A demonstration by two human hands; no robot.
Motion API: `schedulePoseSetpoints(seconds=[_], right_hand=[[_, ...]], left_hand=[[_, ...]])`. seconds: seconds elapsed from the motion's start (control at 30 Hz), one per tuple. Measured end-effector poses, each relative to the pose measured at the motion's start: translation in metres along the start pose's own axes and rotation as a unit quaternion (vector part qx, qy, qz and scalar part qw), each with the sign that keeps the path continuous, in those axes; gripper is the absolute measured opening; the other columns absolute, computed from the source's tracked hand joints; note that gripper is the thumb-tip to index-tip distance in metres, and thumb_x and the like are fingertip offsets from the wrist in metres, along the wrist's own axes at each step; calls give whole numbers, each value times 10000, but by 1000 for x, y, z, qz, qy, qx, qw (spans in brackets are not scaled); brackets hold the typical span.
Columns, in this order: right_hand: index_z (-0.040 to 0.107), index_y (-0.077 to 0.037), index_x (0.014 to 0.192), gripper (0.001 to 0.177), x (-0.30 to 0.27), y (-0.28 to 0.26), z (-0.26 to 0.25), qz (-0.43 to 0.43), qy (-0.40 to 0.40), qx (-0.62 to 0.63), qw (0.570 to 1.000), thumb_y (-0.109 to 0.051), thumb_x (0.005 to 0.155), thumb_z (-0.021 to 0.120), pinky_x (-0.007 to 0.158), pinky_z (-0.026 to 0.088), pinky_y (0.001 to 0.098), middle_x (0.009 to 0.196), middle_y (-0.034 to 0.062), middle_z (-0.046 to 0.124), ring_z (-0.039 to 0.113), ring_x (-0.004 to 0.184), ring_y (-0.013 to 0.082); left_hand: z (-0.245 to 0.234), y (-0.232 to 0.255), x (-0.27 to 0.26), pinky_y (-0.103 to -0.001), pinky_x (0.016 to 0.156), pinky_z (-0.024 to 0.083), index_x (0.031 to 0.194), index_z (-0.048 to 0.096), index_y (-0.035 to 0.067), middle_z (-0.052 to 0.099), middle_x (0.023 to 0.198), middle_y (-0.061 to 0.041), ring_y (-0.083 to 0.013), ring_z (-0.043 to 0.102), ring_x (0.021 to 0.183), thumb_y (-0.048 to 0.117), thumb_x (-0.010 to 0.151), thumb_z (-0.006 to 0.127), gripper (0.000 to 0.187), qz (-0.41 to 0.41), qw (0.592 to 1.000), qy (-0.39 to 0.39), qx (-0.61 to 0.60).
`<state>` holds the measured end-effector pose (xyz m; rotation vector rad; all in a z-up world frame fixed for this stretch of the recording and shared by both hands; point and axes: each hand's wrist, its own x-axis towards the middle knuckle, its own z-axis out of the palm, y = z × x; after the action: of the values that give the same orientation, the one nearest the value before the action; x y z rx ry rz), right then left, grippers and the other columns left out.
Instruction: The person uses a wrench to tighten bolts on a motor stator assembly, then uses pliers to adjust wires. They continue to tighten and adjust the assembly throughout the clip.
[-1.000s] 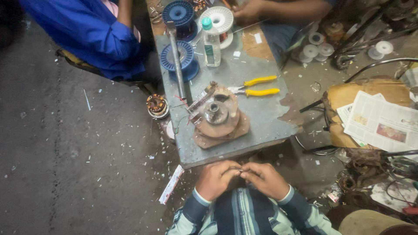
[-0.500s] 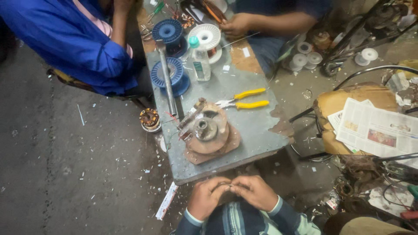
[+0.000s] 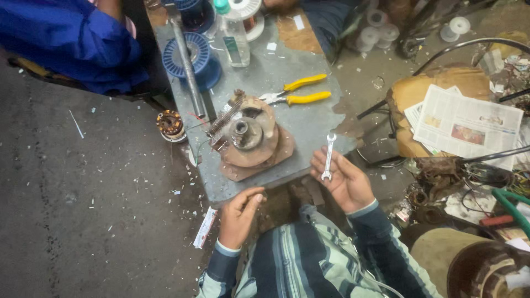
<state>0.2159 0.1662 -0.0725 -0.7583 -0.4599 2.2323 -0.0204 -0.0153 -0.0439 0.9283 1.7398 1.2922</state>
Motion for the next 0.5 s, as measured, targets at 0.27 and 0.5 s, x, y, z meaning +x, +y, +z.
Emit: schedulePoseSetpoints(seconds=[0.27, 0.5], right_hand=[[433, 14, 1486, 502, -1, 1, -4, 7, -18, 25, 1000, -281, 1081, 412, 1130, 427, 518, 1450, 202, 556, 549, 1330, 342], [435, 11, 1483, 494, -5, 0, 1, 10, -17, 19, 1000, -288, 1093, 386, 1135, 425, 517, 1450, 202, 555, 541, 1337, 339]], left_hand=[[4, 1, -3, -260, 781, 572, 1152, 751, 39, 813, 950, -67, -102, 751, 887, 165, 960, 662, 247, -7, 1000, -20, 5], [2, 1, -6, -269, 788, 574, 1155, 753, 30, 812, 949, -86, -116, 743, 897, 164, 969, 667, 245, 11, 1000, -14, 15]])
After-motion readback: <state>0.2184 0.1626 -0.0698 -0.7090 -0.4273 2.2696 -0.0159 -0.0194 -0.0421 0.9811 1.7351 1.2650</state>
